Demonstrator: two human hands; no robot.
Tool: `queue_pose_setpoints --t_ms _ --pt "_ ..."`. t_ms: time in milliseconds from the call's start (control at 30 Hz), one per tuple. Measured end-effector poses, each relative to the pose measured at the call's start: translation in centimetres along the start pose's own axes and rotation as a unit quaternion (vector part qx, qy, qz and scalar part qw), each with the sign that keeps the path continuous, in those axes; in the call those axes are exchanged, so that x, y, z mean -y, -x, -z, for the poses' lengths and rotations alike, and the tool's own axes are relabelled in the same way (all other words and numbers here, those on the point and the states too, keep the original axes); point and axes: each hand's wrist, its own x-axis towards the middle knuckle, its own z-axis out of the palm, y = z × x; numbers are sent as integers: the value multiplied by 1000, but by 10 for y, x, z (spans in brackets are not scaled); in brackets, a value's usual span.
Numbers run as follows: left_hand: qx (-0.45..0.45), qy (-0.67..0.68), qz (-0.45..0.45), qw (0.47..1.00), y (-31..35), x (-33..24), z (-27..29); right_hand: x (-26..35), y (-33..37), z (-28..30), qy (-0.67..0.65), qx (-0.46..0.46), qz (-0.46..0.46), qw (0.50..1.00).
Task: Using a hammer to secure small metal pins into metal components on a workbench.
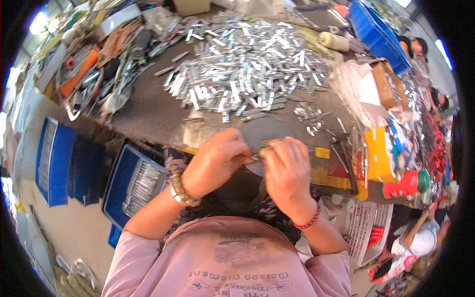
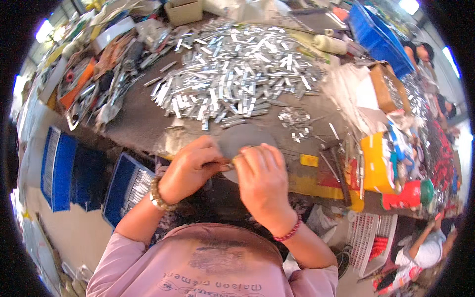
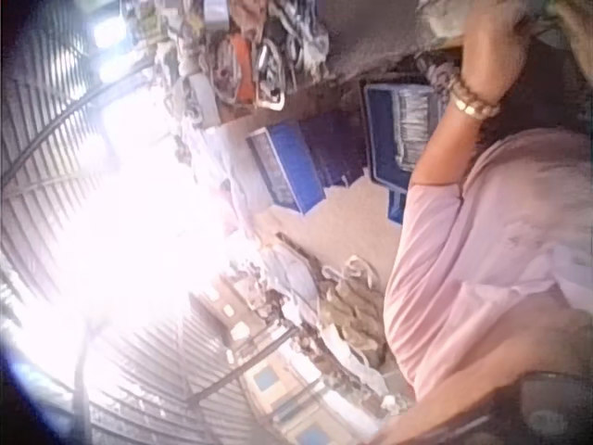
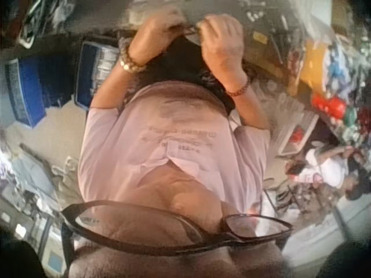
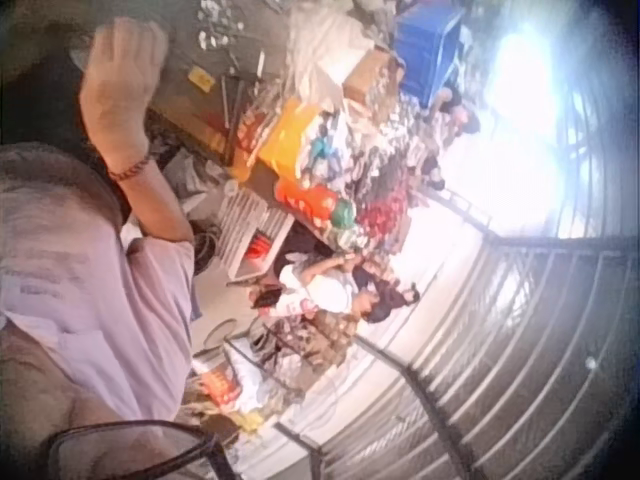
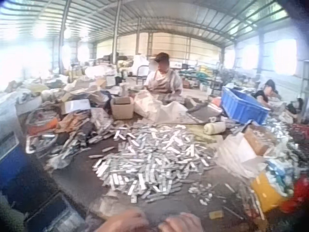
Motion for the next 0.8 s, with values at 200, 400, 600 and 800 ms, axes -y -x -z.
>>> queue_pose_setpoints --t_ms 200,400,600,800 --pt "15 7 28 999 -2 -8 5 -2 4 -10 -26 -48 -9 998" --pt "24 0 58 998 -1 -7 7 -24 13 28 -53 -28 -103 993" --pt "17 8 26 999 -3 -4 0 -120 78 81 211 84 -283 932" --pt "30 25 49 998 -4 -3 4 -122 82 77 146 12 -301 942"
